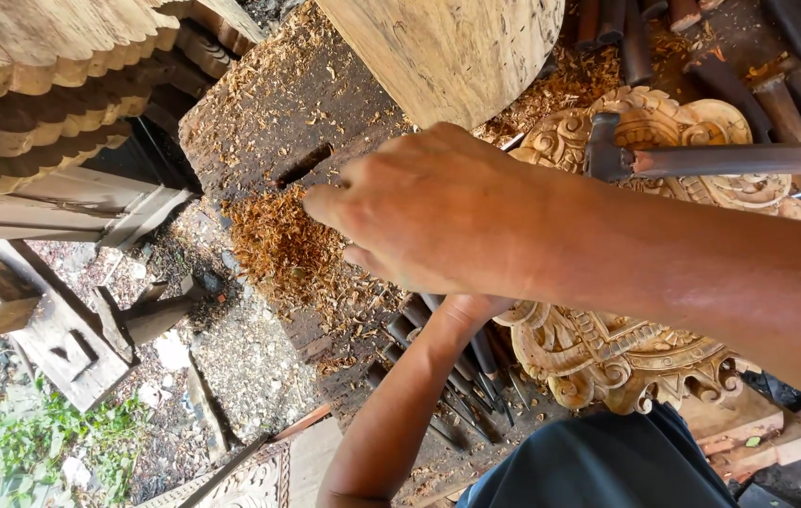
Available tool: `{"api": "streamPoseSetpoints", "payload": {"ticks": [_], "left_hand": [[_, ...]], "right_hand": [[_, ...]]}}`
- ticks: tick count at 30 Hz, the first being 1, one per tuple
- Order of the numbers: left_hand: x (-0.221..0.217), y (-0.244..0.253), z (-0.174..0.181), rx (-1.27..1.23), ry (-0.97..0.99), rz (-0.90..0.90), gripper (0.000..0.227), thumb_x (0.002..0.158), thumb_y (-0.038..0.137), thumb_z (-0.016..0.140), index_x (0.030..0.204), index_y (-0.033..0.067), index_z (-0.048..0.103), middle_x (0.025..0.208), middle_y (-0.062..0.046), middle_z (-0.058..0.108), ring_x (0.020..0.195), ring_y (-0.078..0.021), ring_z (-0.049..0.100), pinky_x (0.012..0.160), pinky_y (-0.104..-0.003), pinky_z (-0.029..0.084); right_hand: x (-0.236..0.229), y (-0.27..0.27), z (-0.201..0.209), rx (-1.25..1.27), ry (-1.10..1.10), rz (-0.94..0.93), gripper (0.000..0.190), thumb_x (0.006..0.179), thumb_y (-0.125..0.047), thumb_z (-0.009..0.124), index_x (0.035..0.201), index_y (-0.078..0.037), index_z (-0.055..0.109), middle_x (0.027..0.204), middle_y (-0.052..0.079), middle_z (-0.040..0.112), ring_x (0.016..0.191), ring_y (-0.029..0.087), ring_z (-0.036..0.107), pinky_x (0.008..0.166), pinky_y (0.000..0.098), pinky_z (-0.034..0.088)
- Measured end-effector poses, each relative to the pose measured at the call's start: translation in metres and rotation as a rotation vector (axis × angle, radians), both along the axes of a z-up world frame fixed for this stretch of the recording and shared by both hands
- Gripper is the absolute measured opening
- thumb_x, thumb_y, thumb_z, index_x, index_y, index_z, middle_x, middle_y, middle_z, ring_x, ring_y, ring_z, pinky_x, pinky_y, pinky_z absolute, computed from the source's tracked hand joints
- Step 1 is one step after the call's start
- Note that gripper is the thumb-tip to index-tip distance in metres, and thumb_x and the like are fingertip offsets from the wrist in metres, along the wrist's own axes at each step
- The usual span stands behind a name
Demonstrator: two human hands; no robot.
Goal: The person carves an intricate wooden plaque using a hammer and various chisels, occasionally clearing wood shavings from the workbench by hand.
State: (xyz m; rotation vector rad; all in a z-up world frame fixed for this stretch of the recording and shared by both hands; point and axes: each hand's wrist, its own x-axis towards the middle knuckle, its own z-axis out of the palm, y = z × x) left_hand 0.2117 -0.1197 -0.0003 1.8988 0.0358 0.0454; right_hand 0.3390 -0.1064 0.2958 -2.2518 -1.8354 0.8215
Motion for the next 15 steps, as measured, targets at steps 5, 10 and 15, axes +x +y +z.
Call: {"api": "streamPoseSetpoints", "payload": {"ticks": [5,10,15], "left_hand": [[0.001,-0.002,0.012,0.113,0.035,-0.009,0.028,0.079,0.002,0.074,0.107,0.0023,0.066,0.098,-0.012,0.068,0.093,-0.0279,0.067,0.08,-0.039,0.056],[0.009,-0.001,0.023,0.166,-0.098,0.025,0.027,0.079,0.002,0.075,0.105,0.0018,0.067,0.098,-0.012,0.069,0.093,-0.03,0.067,0.081,-0.041,0.056],[-0.007,0.003,0.013,0.202,-0.109,-0.052,0.031,0.077,0.002,0.076,0.108,0.0054,0.072,0.106,-0.012,0.073,0.103,-0.0307,0.069,0.087,-0.041,0.057]], "right_hand": [[0.008,0.019,-0.035,-0.003,0.034,0.011,0.027,0.103,-0.03,0.053,0.106,-0.005,0.06,0.067,0.005,0.06,0.055,0.017,0.059,0.047,0.0341,0.054],[0.007,0.021,-0.054,-0.127,-0.021,0.128,0.032,0.104,-0.025,0.046,0.088,-0.005,0.066,0.062,0.002,0.05,0.049,0.014,0.046,0.043,0.034,0.049],[0.001,0.024,-0.004,-0.028,0.072,0.096,0.026,0.104,-0.027,0.05,0.109,-0.006,0.062,0.064,0.003,0.064,0.051,0.014,0.059,0.051,0.0338,0.056]]}}
